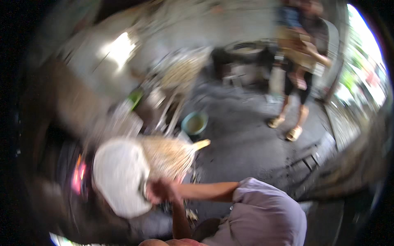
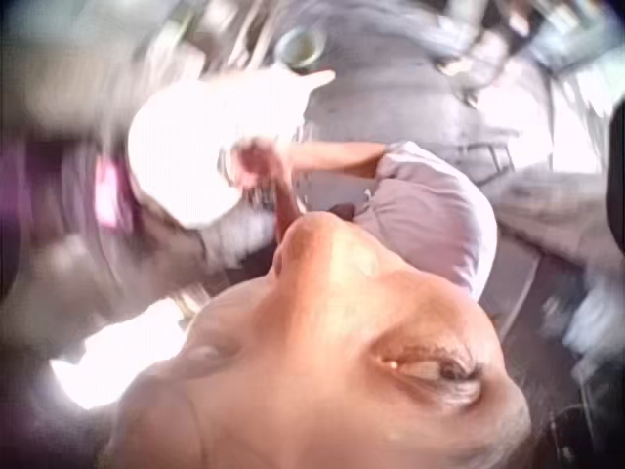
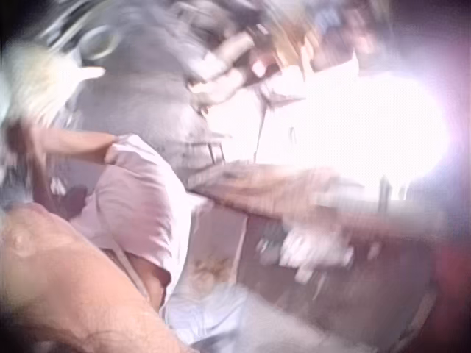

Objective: The person flattens dough balls by hand on a wooden board, then uses a straw broom to slap the flattened dough onto the inner wall of a hot clay oven. The person uses metal tongs to adjust the fire and retrieve the baked flatbreads, stacking them on a cloth.

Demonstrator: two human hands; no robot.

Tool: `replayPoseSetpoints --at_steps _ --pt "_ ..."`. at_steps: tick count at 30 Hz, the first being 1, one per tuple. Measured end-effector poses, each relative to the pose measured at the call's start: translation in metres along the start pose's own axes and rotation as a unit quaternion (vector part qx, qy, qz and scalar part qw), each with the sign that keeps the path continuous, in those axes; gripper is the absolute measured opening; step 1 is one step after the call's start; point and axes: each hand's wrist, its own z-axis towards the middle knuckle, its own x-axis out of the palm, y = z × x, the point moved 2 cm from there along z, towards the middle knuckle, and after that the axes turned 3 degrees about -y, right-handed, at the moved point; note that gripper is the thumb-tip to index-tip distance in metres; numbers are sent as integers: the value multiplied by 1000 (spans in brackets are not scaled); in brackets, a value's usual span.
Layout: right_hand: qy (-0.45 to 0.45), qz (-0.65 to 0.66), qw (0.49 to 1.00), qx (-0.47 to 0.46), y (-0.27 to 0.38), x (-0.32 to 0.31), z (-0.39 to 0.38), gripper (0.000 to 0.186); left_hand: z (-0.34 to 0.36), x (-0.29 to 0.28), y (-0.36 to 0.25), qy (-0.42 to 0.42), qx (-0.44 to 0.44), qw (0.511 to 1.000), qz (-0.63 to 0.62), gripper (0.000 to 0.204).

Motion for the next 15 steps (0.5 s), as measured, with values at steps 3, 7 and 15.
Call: replayPoseSetpoints --at_steps 3,7,15 --pt "-201 37 976 -76 -3 -9 -2 50 7 10 4 4 5 1000 -10 53" --pt "-218 -222 932 188 2 -31 -27 37 13 2 5 2 7 1000 -11 54" --pt "-315 -698 642 24 43 -14 -15 11 8 -4 9 1 12 1000 -11 55"
